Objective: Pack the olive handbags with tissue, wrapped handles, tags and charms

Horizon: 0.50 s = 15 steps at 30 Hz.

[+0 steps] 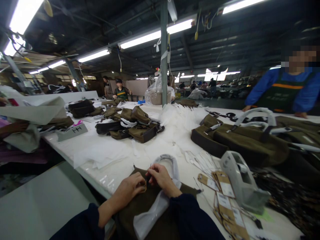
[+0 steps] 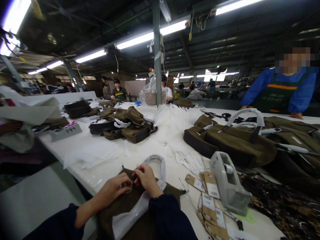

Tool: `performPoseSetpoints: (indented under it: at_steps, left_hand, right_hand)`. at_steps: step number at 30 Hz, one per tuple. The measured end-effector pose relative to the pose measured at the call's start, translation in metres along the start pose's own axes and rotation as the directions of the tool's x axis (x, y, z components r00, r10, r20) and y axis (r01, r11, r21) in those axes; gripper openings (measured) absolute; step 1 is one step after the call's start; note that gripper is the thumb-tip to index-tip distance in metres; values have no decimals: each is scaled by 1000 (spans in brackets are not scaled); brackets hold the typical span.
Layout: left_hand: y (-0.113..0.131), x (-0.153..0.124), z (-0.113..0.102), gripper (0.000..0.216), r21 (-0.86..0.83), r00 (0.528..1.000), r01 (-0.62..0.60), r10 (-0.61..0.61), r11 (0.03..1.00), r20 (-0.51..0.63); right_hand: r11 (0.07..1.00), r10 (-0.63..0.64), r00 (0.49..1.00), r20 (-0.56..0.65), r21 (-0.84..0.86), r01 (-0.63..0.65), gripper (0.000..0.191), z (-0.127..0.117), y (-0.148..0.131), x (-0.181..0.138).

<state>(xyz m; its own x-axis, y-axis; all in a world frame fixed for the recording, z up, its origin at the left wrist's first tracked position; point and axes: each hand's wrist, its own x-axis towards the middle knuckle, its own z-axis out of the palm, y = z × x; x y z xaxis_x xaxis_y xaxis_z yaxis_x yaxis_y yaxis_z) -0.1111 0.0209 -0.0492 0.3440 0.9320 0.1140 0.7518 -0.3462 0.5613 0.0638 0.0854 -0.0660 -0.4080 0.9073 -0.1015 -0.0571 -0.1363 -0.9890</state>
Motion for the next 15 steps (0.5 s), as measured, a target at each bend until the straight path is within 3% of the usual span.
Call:
performPoseSetpoints:
  at_steps: [4,8,11,15]
  left_hand:
    - [2,3,6,13,-9,998,-29,30,1000,59]
    - [2,4,9,13,-112,999,3,2,994,47]
    - [-5,8,8,7,-254,995,101,-99,962,19]
    - [-21,16,9,24,-478,962,263,-264,838,66]
  right_hand:
    - [1000,-5,1000,1,2,5,11,1,-1,-1]
    - [1000,-18,1000,2,-7,18,11,0,-5,-5]
    - [999,-40,999,-3,-14,40,14,-1,-7,-6]
    - [996,-74,997,-11,-53,73,16,0,-5,-5]
